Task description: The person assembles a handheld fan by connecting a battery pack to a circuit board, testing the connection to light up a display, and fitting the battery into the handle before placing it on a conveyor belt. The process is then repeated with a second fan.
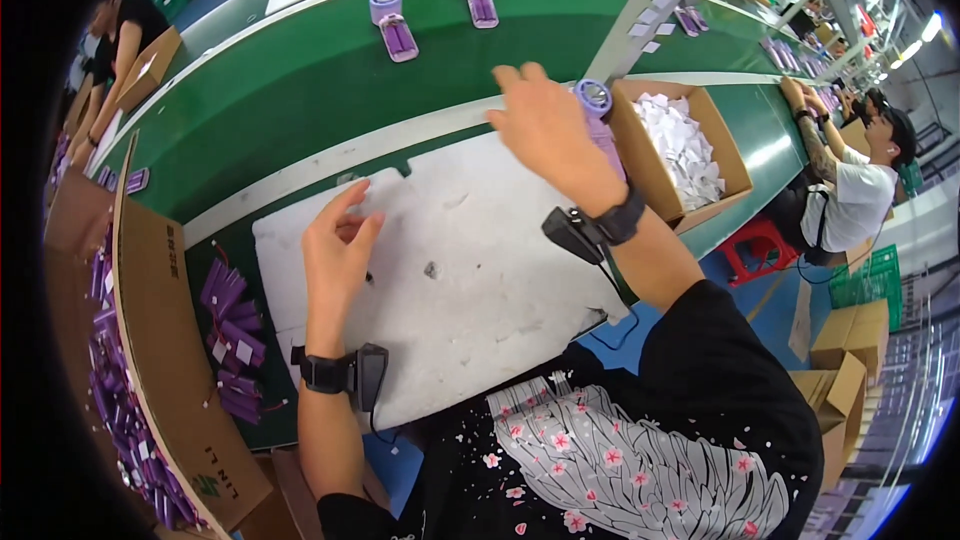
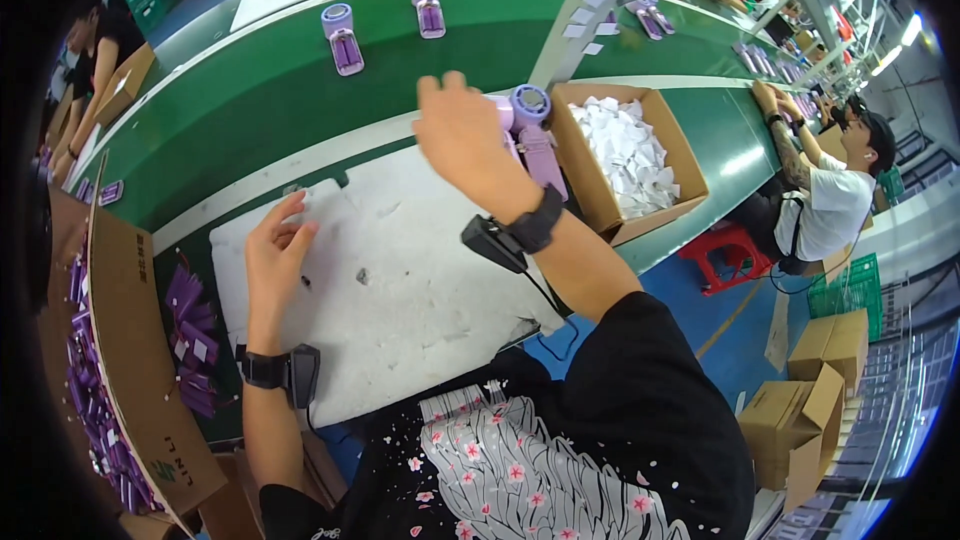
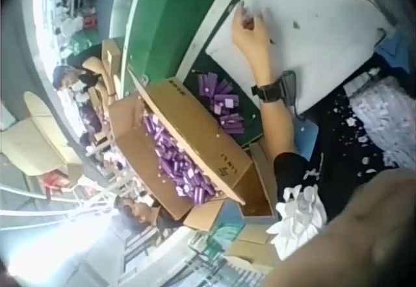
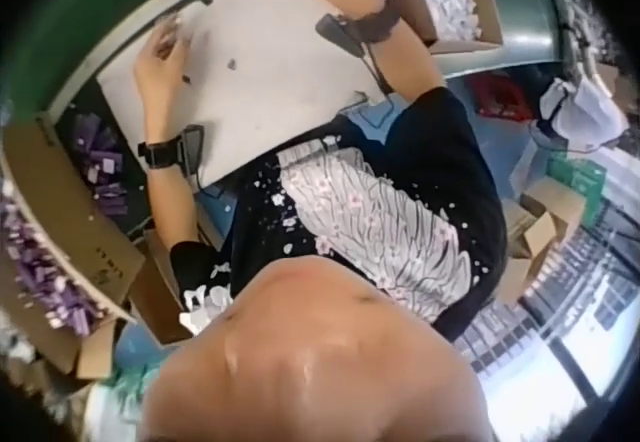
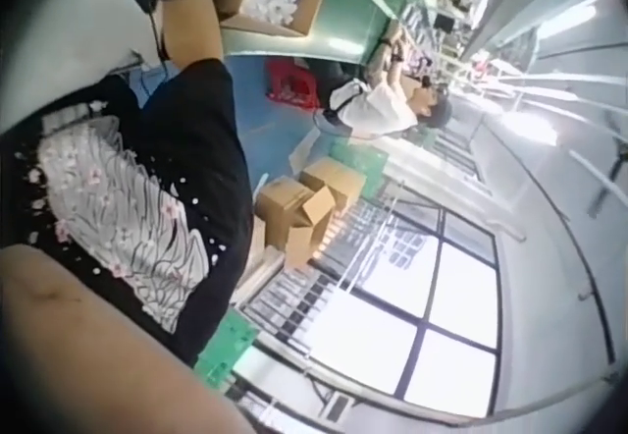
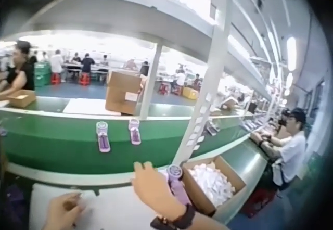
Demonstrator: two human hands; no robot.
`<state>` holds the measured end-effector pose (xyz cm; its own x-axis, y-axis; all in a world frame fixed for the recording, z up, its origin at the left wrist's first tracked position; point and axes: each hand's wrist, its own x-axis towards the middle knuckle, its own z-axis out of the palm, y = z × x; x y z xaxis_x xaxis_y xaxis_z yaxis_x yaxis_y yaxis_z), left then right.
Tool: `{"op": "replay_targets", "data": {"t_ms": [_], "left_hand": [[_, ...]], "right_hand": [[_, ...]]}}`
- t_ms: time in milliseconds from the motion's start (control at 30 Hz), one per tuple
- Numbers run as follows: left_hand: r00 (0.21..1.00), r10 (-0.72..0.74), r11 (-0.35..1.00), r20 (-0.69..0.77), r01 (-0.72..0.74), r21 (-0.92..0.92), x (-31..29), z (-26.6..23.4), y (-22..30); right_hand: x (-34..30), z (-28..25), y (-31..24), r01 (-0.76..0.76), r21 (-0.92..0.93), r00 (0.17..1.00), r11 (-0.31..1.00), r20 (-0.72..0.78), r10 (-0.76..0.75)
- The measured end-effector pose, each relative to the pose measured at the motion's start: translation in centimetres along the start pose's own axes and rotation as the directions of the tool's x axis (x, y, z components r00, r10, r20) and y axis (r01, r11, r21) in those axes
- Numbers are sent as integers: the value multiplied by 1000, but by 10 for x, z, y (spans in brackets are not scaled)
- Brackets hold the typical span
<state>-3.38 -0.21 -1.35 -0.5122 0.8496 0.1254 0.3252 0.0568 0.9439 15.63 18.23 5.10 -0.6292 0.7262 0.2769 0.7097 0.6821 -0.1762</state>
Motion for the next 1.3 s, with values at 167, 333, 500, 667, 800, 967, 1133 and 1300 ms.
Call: {"op": "replay_targets", "data": {"t_ms": [167, 333, 500, 667, 800, 967, 1133, 1300], "left_hand": [[1000, 17, 997, 22, -19, 75, -1, -3, 3], [998, 15, 994, 63, -21, 103, -1, -5, 4], [995, 42, 994, 86, -50, 97, -6, 3, 1], [923, 248, 967, 296, -218, -129, -8, 32, 20], [927, 258, 965, 273, -236, -110, -10, 42, 22], [897, 288, 949, 335, -313, 22, -8, 45, 7], [868, 489, 870, 86, -492, 21, -15, 66, 2], [606, 769, 592, 201, -795, 133, 0, 78, -34]], "right_hand": [[-43, -10, 52, -193, -100, 973, 976, 106, 204], [-55, -2, 61, -187, -95, 978, 978, 75, 195], [-59, -17, 58, -70, 162, 997, 984, -17, 74], [-79, -24, 4, -181, 653, 962, 735, 273, -6], [-88, 3, -16, -129, 679, 941, 723, 313, -126], [-49, -44, -44, 105, 477, 888, 873, 350, -298], [2, -24, -122, 549, 579, 547, 602, 295, -783], [33, 46, -230, 820, 469, 294, 328, 146, -945]]}}
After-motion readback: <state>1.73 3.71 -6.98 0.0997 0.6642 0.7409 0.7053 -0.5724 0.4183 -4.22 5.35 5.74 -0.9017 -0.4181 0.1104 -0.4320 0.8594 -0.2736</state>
